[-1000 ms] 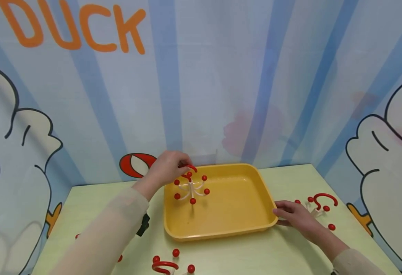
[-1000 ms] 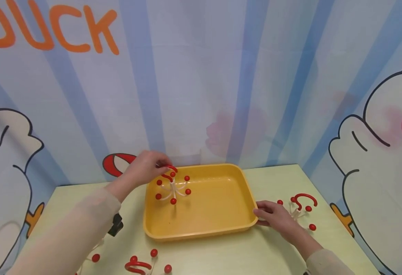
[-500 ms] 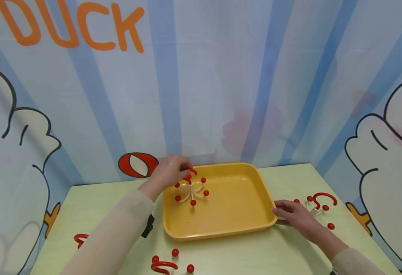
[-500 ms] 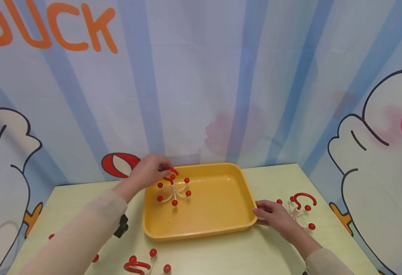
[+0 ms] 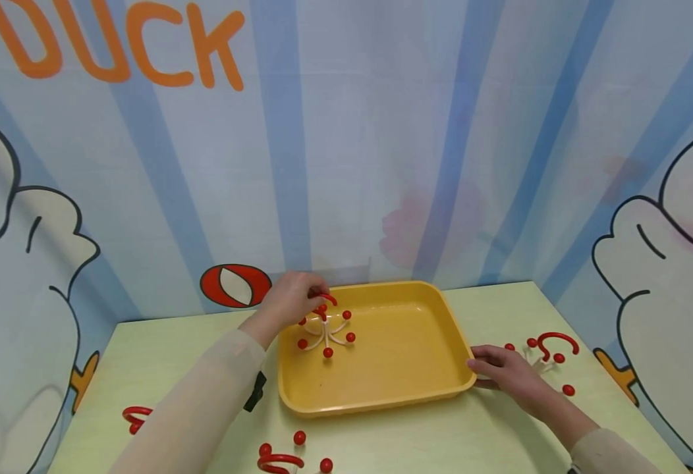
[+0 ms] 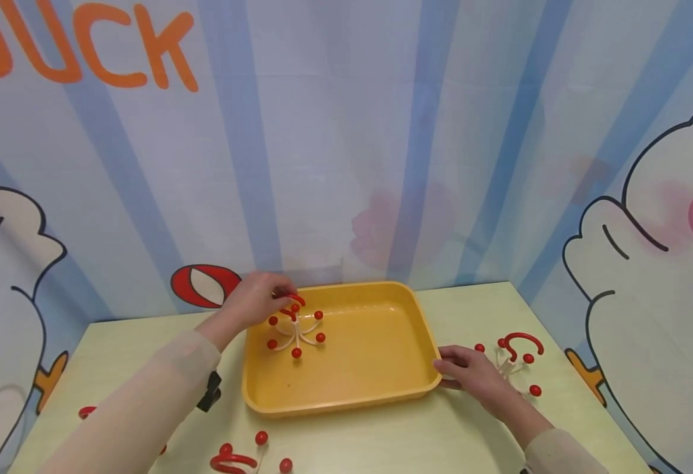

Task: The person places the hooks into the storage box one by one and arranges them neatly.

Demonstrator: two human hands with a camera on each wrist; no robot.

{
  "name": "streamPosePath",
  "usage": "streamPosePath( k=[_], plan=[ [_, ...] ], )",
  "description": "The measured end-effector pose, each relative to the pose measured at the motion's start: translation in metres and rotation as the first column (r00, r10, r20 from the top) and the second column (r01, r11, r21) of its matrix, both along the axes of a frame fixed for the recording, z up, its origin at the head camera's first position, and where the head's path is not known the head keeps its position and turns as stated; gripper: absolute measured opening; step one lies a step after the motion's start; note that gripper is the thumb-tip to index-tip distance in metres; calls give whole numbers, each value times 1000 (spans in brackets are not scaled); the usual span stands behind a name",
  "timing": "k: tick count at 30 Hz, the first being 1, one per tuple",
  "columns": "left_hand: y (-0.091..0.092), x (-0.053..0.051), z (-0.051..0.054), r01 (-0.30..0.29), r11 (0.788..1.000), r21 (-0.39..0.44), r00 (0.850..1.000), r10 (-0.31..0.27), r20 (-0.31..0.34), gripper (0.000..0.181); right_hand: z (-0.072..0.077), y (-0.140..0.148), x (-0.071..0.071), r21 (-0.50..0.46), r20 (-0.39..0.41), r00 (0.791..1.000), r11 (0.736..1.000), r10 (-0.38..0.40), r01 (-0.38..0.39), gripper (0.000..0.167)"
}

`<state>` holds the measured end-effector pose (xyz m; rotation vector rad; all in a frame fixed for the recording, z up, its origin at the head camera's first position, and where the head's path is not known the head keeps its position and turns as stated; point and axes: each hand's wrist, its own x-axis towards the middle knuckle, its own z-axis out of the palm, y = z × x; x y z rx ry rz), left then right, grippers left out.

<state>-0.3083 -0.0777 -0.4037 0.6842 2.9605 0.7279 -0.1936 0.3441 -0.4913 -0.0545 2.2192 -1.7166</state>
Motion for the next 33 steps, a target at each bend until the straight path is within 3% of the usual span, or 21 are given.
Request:
streamPosePath(
  k=[11, 19, 27, 33],
  plan=[
    [-2, -1, -2, 5, 1000, 6, 1000, -5, -30, 9, 2, -1, -1, -9, -3, 1000, 1000, 18, -18, 57],
    [-6, 3, 1, 5, 1000, 15, 1000, -4, -14, 20, 2, -1, -1, -16, 1, 1000, 1000, 19, -19, 59],
    [-16, 10, 10, 15, 1000, 15, 1000, -14, -25, 22, 0, 0, -1, -15, -6, 1000, 1000, 27, -27, 57],
    [-27, 18, 24, 67, 998, -6, 996, -67, -56, 22, -1, 2, 0, -19, -7, 1000, 1000, 24, -24, 56]
  ],
)
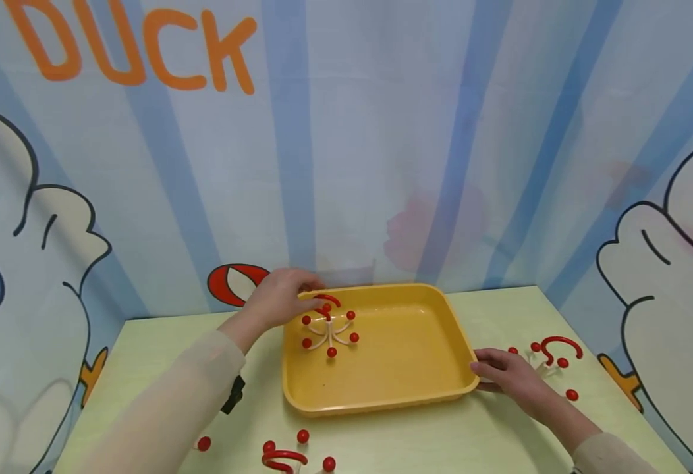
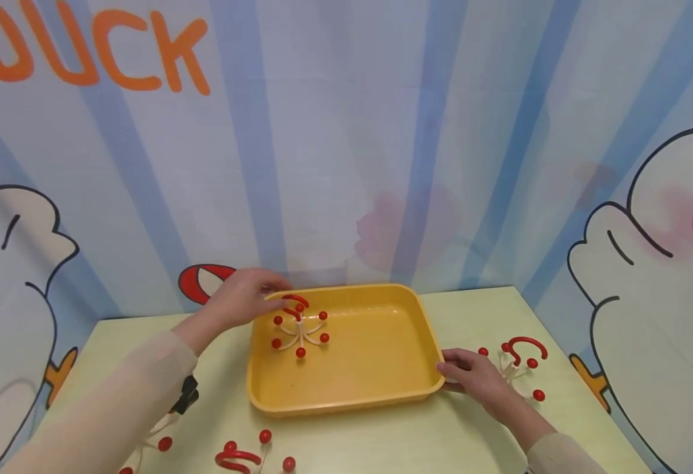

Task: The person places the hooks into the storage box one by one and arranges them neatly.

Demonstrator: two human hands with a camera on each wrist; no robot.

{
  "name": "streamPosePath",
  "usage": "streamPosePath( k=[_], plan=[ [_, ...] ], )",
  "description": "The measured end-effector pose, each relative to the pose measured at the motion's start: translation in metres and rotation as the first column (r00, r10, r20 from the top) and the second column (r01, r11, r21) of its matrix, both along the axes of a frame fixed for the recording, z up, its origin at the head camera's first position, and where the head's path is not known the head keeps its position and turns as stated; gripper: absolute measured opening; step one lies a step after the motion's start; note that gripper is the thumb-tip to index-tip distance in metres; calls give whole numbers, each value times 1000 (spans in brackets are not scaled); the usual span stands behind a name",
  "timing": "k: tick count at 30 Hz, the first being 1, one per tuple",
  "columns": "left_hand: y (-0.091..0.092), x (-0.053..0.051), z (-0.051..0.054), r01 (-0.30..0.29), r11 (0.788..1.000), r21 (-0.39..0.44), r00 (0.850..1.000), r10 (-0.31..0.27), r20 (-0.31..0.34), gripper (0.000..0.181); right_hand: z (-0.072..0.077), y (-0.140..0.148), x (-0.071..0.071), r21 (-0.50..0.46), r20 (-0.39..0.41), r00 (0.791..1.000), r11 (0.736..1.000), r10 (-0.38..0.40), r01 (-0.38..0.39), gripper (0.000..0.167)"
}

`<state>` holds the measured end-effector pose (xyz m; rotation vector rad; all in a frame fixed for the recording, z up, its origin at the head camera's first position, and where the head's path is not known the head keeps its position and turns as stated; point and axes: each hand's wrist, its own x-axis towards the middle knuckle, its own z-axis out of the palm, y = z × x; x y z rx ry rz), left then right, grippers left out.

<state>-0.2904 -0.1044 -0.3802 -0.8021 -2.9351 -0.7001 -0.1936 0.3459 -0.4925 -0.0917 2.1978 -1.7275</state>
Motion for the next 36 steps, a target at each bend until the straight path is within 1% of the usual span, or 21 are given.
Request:
streamPosePath(
  k=[5, 8, 13, 17, 20, 24, 29, 33, 36],
  plan=[
    [-9, 9, 13, 35, 999, -18, 999, -36, -13, 24, -1, 1, -1, -8, -3, 1000, 1000, 0, 0, 58],
    [-15, 14, 18, 38, 999, -29, 999, -38, -20, 27, -2, 2, -1, -15, -2, 1000, 1000, -5, 5, 59],
    [-31, 26, 25, 49, 998, -34, 998, -50, -33, 30, -2, 2, -1, -15, -6, 1000, 1000, -1, 1, 60],
    [-47, 36, 27, 60, 996, -66, 997, -63, -47, 36, -2, 1, 0, -15, -3, 1000, 1000, -8, 8, 60],
    [-61, 44, 26, 41, 994, -106, 997, -48, -57, 38, -2, 1, 0, -22, -2, 1000, 1000, -13, 13, 60],
    [-79, 56, 28, 12, 993, -118, 998, -19, -60, 38, -2, 1, -1, -20, -5, 1000, 1000, -15, 15, 60],
    [-99, 75, 33, -2, 994, -112, 999, -2, -35, 41, -2, 0, -2, -12, -1, 1000, 1000, -15, 15, 61],
    [-113, 88, 38, -10, 992, -125, 1000, 9, -7, 43, -2, 0, -2, -22, 1, 1000, 1000, -9, 9, 61],
    [-126, 99, 41, -18, 991, -133, 1000, 17, -5, 44, -2, 0, -2, -28, -1, 1000, 1000, -2, 2, 61]
  ],
)
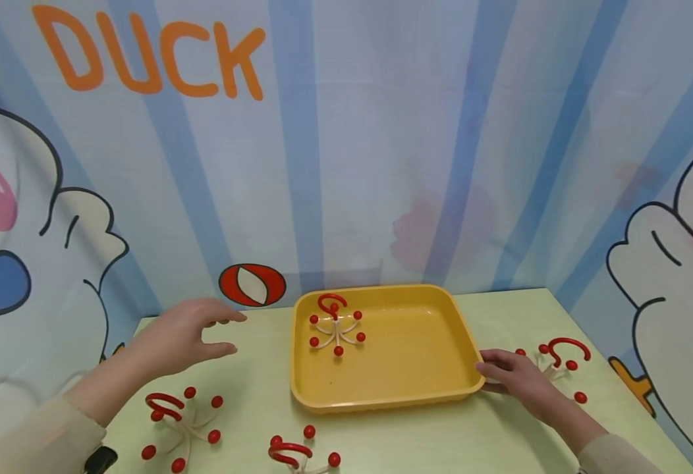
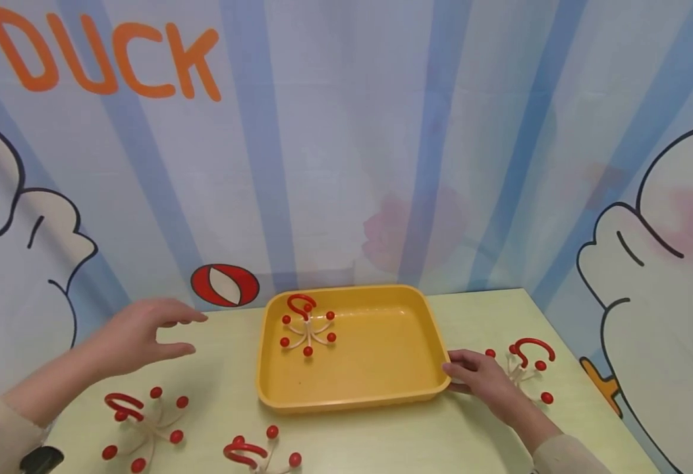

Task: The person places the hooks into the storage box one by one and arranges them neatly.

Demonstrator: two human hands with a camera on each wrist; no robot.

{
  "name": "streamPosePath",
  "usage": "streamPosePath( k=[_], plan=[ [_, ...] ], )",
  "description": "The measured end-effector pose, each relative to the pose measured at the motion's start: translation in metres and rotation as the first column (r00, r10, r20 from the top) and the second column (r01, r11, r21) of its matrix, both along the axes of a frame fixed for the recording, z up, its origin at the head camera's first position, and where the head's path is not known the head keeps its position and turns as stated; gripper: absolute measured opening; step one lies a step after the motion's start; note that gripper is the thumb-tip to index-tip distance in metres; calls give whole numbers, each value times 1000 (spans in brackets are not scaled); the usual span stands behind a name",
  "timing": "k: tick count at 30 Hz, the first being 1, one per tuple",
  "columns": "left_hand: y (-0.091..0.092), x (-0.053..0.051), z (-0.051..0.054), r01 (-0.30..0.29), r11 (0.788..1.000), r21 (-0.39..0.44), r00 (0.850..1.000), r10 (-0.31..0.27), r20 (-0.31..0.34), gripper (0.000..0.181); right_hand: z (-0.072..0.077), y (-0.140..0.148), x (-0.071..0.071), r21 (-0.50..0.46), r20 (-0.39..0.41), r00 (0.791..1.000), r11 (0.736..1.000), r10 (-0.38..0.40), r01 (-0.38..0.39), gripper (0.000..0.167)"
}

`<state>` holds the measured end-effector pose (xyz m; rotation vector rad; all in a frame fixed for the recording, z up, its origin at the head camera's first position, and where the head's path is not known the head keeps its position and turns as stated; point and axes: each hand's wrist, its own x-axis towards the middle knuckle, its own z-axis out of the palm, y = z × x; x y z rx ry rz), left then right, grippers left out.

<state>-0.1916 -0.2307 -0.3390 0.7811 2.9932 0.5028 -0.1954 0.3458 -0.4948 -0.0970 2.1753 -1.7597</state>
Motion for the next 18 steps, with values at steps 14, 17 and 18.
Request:
streamPosePath(
  k=[14, 17, 18],
  plan=[
    [-56, 39, -10, -38, 999, -24, 998, 36, -59, 51, -2, -1, 0, -6, -4, 1000, 1000, 2, -2, 61],
    [-64, 44, -11, -56, 998, -17, 997, 55, -48, 54, -1, 0, 1, -5, -4, 1000, 1000, 0, 0, 61],
    [-66, 45, -11, -64, 998, -13, 997, 63, -43, 55, -1, 1, 1, -4, -3, 1000, 1000, 0, 0, 61]
  ],
)
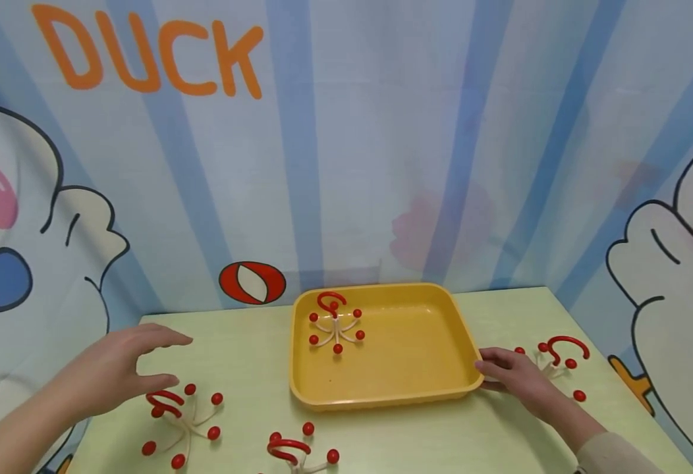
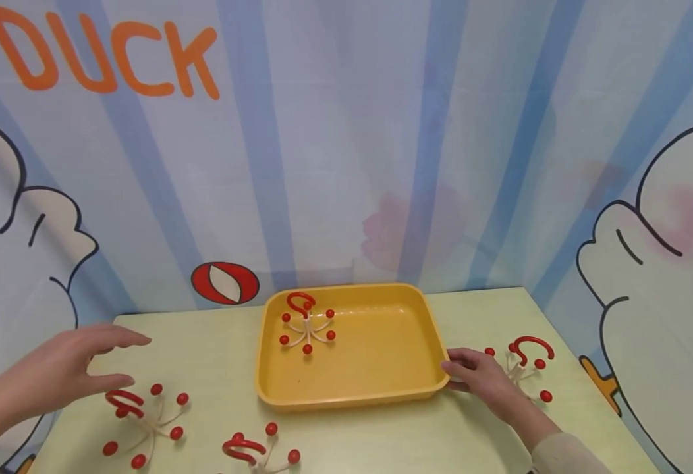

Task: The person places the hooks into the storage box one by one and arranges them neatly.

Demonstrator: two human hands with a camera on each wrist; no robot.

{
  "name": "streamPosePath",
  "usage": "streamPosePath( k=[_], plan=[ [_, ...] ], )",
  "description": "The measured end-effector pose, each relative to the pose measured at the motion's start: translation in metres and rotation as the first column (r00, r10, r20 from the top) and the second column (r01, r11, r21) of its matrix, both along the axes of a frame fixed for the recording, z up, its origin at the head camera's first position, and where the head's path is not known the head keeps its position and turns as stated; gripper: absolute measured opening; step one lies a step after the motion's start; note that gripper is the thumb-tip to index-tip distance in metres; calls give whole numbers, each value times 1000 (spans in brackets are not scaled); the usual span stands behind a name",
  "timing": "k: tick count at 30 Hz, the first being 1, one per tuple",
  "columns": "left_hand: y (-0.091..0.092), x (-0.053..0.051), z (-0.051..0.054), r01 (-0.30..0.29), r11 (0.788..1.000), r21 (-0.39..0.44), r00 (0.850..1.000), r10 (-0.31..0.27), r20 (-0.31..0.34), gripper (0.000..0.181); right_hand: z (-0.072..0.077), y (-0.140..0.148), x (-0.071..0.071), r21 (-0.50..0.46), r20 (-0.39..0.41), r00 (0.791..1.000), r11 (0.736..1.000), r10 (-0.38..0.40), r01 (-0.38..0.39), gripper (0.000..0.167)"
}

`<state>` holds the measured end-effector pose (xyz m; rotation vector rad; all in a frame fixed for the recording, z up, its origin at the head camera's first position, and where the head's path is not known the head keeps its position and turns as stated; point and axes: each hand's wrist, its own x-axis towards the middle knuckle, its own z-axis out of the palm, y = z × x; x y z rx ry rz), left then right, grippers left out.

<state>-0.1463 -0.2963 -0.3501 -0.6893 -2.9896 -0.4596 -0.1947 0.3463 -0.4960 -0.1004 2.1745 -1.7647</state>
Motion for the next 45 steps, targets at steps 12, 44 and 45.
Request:
streamPosePath(
  k=[12, 44, 45],
  plan=[
    [-17, 15, -10, -76, 997, 29, 995, 74, 60, 71, 1, 0, 0, 2, -3, 1000, 1000, -2, 2, 58],
    [-20, 26, -50, -118, 988, 101, 993, 117, 18, 30, 0, 0, 1, 15, -11, 1000, 1000, -7, 8, 57],
    [-20, 26, -51, -123, 988, 96, 992, 122, 23, 29, 0, -1, 1, 15, -12, 1000, 1000, -8, 8, 57]
  ],
)
